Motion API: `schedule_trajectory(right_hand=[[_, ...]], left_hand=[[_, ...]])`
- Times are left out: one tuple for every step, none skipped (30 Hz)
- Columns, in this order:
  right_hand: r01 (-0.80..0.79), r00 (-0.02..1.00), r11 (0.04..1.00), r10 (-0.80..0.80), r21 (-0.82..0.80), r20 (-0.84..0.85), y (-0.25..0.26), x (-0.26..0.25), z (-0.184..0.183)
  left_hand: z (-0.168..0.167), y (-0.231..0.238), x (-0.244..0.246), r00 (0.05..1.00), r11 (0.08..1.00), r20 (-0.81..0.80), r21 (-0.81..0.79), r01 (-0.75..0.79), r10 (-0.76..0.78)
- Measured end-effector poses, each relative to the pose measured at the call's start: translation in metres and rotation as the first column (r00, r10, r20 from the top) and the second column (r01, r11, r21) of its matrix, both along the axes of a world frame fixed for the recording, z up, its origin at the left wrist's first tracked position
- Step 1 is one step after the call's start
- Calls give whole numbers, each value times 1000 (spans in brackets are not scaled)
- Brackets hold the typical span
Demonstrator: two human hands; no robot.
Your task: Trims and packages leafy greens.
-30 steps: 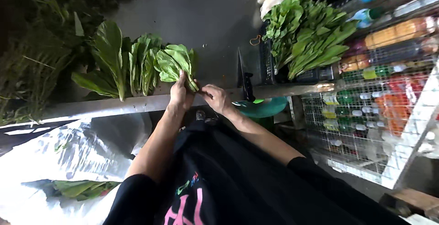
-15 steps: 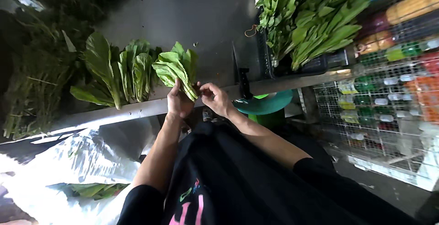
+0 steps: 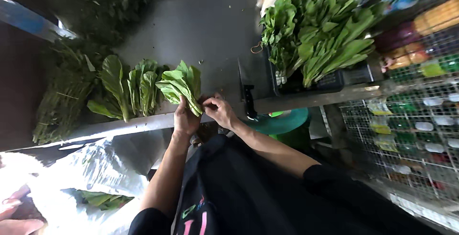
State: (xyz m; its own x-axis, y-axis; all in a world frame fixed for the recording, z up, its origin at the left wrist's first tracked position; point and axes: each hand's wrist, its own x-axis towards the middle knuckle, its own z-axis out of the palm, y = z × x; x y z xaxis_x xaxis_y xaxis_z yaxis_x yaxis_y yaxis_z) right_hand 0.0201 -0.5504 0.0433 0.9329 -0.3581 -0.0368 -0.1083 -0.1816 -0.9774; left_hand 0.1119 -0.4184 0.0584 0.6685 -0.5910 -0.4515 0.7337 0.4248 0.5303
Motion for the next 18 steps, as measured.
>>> schedule_trajectory(right_hand=[[5, 1000, 1000, -5, -14, 28, -2, 0, -2], [12, 998, 999, -8, -53, 63, -4, -1, -4], [18, 995, 994, -7, -107, 100, -6, -2, -6], [25, 989, 985, 0, -170, 145, -7, -3, -8], [21, 983, 969, 24, -244, 181, -9, -4, -10], [4, 975, 946, 68, -325, 210, -11, -6, -14], [-30, 968, 918, 126, -397, 219, -12, -9, -17], [-73, 963, 890, 179, -451, 199, -14, -13, -20], [-98, 962, 870, 207, -483, 177, -14, -16, -23], [-111, 965, 861, 212, -496, 154, -16, -20, -26], [-115, 972, 866, 199, -486, 125, -18, -23, -28], [-105, 981, 881, 169, -462, 100, -22, -26, -29], [-79, 988, 895, 128, -438, 82, -27, -30, -30], [-48, 995, 903, 81, -426, 59, -33, -33, -30], [-22, 999, 910, 36, -414, 27, -41, -34, -28], [5, 1000, 911, -5, -413, 0, -49, -35, -27], [35, 999, 903, -43, -427, -9, -56, -34, -28], [57, 997, 899, -74, -435, -21, -63, -33, -28]], left_hand=[[1, -3, 0, 999, 999, 3, 30, -32, 31], [0, -5, 0, 998, 996, 5, 59, -66, 66], [-2, -8, 1, 995, 991, 7, 89, -96, 96], [-5, -10, 1, 993, 985, 9, 122, -119, 119], [-9, -12, 2, 991, 979, 11, 158, -131, 131], [-13, -14, 3, 990, 969, 17, 207, -137, 137], [-15, -15, 3, 990, 955, 26, 263, -138, 136], [-18, -16, 3, 991, 940, 29, 314, -132, 129], [-20, -18, 3, 991, 924, 22, 358, -131, 132], [-20, -18, 3, 991, 911, 18, 391, -132, 136], [-20, -19, 4, 990, 902, 18, 411, -134, 139], [-20, -17, 6, 990, 899, 20, 417, -132, 136], [-18, -14, 7, 992, 900, 25, 418, -123, 124], [-15, -12, 9, 994, 902, 33, 418, -111, 108], [-12, -9, 10, 996, 912, 38, 401, -90, 81], [-7, -6, 11, 998, 929, 45, 365, -60, 47], [-2, -3, 11, 998, 950, 56, 311, -28, 11], [4, 0, 10, 997, 971, 69, 241, 0, -17]])
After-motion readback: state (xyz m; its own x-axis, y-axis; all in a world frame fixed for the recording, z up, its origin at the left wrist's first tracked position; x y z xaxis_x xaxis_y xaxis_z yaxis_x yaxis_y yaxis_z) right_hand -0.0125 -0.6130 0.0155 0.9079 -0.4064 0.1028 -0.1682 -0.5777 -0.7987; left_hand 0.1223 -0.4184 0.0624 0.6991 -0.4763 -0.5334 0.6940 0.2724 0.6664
